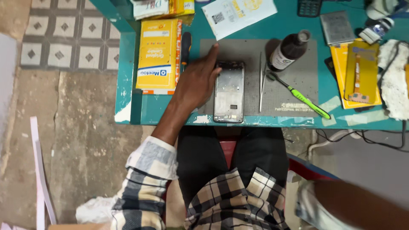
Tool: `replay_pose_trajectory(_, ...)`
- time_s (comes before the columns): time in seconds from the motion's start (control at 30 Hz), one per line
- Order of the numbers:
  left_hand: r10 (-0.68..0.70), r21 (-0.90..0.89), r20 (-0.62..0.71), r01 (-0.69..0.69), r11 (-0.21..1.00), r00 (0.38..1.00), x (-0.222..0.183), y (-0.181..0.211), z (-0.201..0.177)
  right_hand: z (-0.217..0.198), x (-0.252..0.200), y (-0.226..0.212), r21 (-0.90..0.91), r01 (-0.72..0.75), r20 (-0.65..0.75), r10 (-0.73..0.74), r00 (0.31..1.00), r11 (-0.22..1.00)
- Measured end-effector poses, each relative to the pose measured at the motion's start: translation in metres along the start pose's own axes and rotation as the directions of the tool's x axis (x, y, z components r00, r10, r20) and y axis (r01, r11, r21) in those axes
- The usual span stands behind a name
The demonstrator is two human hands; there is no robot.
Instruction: The person disassembles a smartphone, applies adhesive to the frame, and uses tweezers to adjust internal components. They also use a toothbrush to clean the device and apply liquid from a bottle to specific areas.
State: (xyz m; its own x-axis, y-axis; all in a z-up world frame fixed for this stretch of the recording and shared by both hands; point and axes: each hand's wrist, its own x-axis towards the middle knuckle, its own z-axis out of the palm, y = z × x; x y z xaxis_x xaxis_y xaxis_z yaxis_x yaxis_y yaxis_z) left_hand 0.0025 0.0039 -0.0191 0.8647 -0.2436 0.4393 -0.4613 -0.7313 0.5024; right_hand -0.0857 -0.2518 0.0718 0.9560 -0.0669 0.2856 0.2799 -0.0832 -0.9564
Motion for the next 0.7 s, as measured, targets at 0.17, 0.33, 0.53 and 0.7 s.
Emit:
replay_pose_trajectory(0.17,-0.049,-0.140,0.167,0.073,0.987,0.985,-0.013,0.012,-0.023,0.016,-0.020,0.018,-0.328,0.030,0.261,0.060,0.963,0.944)
replay_pose_trajectory(0.33,0.007,-0.168,0.316,0.049,0.985,0.949,-0.016,0.011,-0.033,0.016,-0.027,0.029,-0.445,0.145,0.372,0.035,0.928,0.884)
replay_pose_trajectory(0.53,0.105,-0.143,0.377,-0.054,0.988,0.920,-0.012,0.008,-0.039,0.016,-0.032,0.038,-0.470,0.230,0.426,-0.010,0.905,0.852)
replay_pose_trajectory(0.7,0.116,-0.113,0.440,-0.074,0.991,0.890,-0.005,0.008,-0.040,0.010,-0.039,0.043,-0.524,0.235,0.403,-0.005,0.915,0.819)
